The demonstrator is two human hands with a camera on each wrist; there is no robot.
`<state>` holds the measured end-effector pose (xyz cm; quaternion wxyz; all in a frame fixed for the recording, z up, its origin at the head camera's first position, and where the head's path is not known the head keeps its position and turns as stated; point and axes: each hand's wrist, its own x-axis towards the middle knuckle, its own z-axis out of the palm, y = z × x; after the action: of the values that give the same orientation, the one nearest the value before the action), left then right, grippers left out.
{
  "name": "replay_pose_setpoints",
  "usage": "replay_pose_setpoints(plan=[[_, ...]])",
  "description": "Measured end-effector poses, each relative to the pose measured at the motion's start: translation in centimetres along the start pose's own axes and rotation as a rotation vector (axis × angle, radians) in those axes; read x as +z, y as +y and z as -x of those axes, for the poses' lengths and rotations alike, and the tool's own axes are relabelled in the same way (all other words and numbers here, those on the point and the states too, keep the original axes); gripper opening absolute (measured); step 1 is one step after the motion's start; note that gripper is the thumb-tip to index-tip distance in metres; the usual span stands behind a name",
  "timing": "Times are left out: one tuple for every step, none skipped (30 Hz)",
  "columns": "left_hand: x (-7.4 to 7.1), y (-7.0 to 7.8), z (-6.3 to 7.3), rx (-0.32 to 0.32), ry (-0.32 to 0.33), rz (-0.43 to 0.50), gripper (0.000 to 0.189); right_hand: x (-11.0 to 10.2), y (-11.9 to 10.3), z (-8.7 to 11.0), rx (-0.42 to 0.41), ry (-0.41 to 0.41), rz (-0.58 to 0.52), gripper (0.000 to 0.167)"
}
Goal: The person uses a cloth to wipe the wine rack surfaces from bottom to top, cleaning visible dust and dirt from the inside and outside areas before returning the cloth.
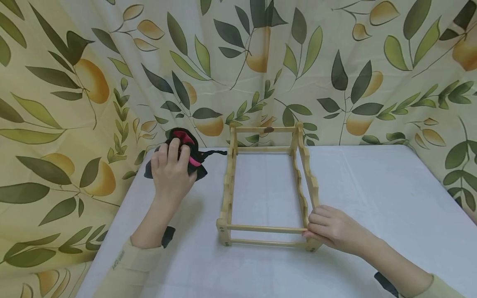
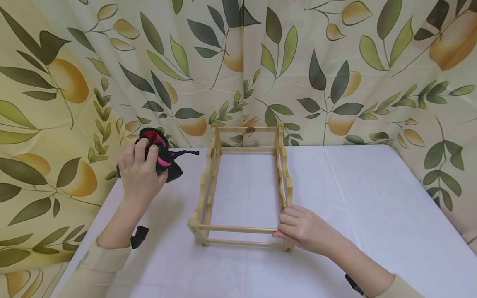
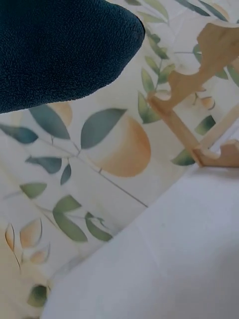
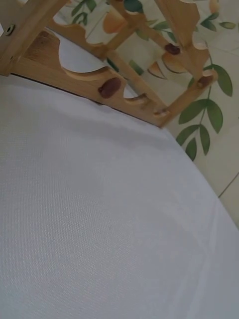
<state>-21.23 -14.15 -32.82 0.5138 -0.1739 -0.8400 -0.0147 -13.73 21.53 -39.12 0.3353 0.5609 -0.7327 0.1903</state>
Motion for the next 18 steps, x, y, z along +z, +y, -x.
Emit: replay_pose_setpoints(plan=[[0.1, 0.1, -0.3, 0.016, 0.003, -0.004, 0.024, 0.0, 0.0, 0.0, -0.001, 0.002, 0.001, 0.032], [0.1, 0.1, -0.7, 0.032, 0.007, -0.011, 0.022, 0.0, -0.1, -0.1, -0.004, 0.006, 0.0, 0.032], [0.2, 0.2, -1.1, 0.052, 0.012, -0.017, 0.021, 0.0, -0.1, -0.1, -0.011, 0.012, -0.005, 0.032], [0.3, 0.4, -1.5, 0.071, 0.019, -0.025, 0.019, 0.0, -0.2, -0.2, -0.018, 0.019, -0.011, 0.032], [0.3, 0.5, -2.1, 0.09, 0.026, -0.032, 0.018, 0.1, -0.2, -0.2, -0.027, 0.025, -0.016, 0.032], [0.4, 0.7, -2.6, 0.111, 0.034, -0.039, 0.017, 0.1, -0.3, -0.3, -0.034, 0.032, -0.024, 0.032], [0.5, 0.8, -3.2, 0.131, 0.042, -0.041, 0.016, 0.2, -0.4, -0.4, -0.045, 0.039, -0.033, 0.032], [0.6, 1.1, -3.8, 0.152, 0.049, -0.045, 0.015, 0.3, -0.4, -0.5, -0.055, 0.044, -0.042, 0.031], [0.7, 1.3, -4.4, 0.173, 0.054, -0.046, 0.015, 0.3, -0.5, -0.6, -0.06, 0.042, -0.042, 0.031], [0.9, 1.6, -5.0, 0.194, 0.057, -0.046, 0.015, 0.4, -0.7, -0.6, -0.063, 0.039, -0.045, 0.031], [1.1, 1.9, -5.6, 0.215, 0.054, -0.042, 0.016, 0.5, -0.8, -0.7, -0.067, 0.036, -0.046, 0.031], [1.3, 2.2, -6.1, 0.238, 0.049, -0.039, 0.017, 0.6, -0.9, -0.7, -0.07, 0.034, -0.047, 0.03], [1.5, 2.6, -6.6, 0.262, 0.04, -0.034, 0.019, 0.6, -1.0, -0.8, -0.073, 0.03, -0.043, 0.03], [1.8, 3.0, -7.1, 0.285, 0.034, -0.032, 0.021, 0.7, -1.1, -0.7, -0.071, 0.026, -0.039, 0.031], [2.1, 3.5, -7.5, 0.307, 0.025, -0.031, 0.021, 0.7, -1.2, -0.7, -0.069, 0.021, -0.031, 0.031], [2.4, 4.0, -8.0, 0.329, 0.015, -0.029, 0.022, 0.8, -1.3, -0.7, -0.067, 0.02, -0.029, 0.031], [2.8, 4.5, -8.5, 0.349, 0.002, -0.029, 0.022, 0.8, -1.3, -0.7, -0.063, 0.018, -0.024, 0.031], [3.2, 5.0, -8.9, 0.367, -0.01, -0.035, 0.023, 0.8, -1.4, -0.7, -0.058, 0.016, -0.019, 0.031]])
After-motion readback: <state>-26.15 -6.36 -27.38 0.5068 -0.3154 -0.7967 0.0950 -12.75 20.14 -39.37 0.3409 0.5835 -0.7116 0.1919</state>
